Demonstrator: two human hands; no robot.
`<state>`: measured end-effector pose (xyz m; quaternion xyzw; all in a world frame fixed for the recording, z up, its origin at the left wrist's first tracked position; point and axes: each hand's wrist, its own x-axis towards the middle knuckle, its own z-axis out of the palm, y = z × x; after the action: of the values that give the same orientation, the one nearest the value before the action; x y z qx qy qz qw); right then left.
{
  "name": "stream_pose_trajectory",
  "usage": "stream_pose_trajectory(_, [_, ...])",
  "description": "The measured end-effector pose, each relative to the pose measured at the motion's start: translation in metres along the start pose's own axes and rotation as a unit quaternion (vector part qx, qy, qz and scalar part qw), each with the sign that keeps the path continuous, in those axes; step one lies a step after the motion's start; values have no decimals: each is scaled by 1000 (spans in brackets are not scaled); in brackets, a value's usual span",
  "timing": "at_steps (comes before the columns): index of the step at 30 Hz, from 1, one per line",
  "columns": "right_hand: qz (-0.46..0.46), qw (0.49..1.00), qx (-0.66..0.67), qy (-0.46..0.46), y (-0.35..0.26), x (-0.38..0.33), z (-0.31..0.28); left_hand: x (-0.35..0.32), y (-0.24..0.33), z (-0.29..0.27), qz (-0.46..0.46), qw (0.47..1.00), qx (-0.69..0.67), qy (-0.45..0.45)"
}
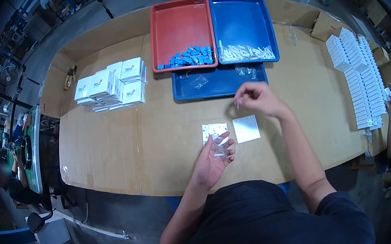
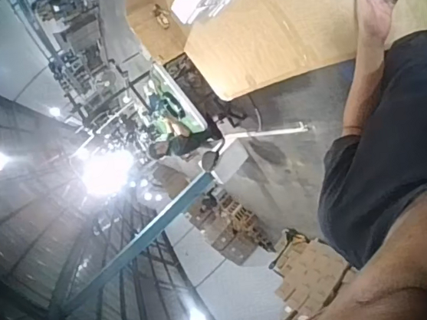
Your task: The person is assembling small electronic component boxes by placing parts inside and folding the cardboard.
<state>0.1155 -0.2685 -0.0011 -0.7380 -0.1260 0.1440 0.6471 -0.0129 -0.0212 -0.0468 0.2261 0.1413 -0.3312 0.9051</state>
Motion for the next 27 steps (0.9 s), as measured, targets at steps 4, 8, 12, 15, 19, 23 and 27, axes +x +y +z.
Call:
stream_pose_trajectory(4, [43, 998, 33, -34, -11, -36, 46, 5, -3, -1, 0, 1000, 18, 5])
stream_pose_trajectory(8, [28, 998, -46, -45, -7, -51, 62, 6, -7, -2, -1, 999, 41, -4])
stream_pose_trajectory(12, [-8, 992, -113, -51, -17, -52, 62, 4, -8, 4, -9, 999, 43, -16])
stream_pose_trajectory(15, [-52, 985, -155, -63, -18, -51, 62, 4, -8, 2, -9, 999, 40, -28])
stream_pose_trajectory(19, [-97, 977, -169, -88, -16, -54, 61, 3, -8, 2, -12, 998, 59, -5])
stream_pose_trajectory(23, [-34, 980, -124, -151, -18, -52, 59, 3, -10, -6, -21, 997, 70, -8])
stream_pose_trajectory(27, [-31, 978, -131, -159, -13, -51, 57, 2, -7, -1, -23, 998, 46, -20])
